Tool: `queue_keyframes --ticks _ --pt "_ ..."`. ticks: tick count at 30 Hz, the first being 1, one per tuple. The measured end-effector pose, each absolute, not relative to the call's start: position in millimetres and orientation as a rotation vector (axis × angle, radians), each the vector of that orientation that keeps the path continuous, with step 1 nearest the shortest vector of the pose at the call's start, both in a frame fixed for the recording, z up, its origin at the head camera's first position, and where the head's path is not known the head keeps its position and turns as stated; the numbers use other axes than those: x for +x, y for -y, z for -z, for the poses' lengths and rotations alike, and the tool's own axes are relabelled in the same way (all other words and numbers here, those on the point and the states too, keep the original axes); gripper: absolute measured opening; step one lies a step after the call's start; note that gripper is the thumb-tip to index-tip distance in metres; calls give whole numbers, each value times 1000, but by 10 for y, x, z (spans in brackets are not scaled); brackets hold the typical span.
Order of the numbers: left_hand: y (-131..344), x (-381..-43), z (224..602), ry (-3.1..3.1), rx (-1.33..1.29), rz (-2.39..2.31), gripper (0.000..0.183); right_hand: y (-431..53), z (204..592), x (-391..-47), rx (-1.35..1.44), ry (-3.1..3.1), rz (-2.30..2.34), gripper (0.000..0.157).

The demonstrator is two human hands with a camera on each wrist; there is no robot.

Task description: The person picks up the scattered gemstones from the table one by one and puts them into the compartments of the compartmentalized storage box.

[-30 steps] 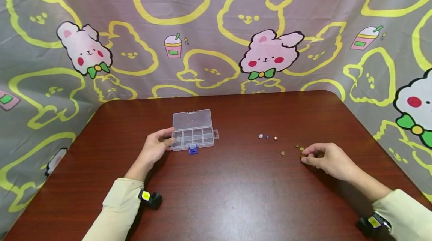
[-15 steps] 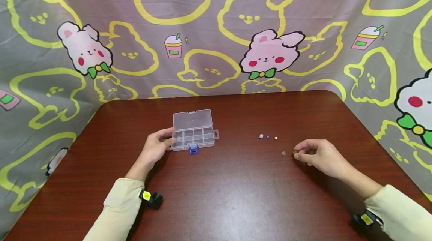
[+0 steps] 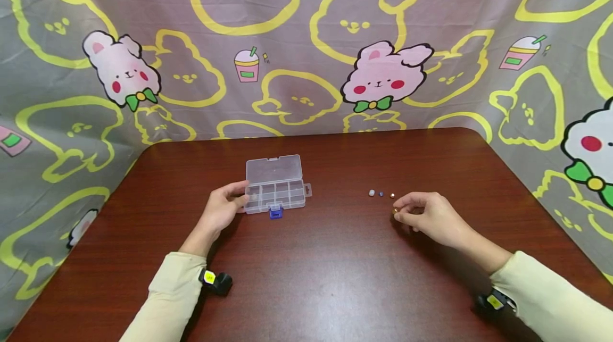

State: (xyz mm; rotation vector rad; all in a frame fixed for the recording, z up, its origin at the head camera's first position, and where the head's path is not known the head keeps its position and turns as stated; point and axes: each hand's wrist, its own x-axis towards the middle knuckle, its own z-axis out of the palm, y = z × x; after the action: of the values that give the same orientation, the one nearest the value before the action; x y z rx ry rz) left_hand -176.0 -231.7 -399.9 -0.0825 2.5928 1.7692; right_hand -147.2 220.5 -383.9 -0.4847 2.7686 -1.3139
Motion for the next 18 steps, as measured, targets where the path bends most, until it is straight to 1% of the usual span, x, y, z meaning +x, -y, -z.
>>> queue_keyframes --ticks 18 --pt "2319 -1764 4010 -2592 -106 -1775 41 -1636 3798 -1676 -603 -2667 1351 14"
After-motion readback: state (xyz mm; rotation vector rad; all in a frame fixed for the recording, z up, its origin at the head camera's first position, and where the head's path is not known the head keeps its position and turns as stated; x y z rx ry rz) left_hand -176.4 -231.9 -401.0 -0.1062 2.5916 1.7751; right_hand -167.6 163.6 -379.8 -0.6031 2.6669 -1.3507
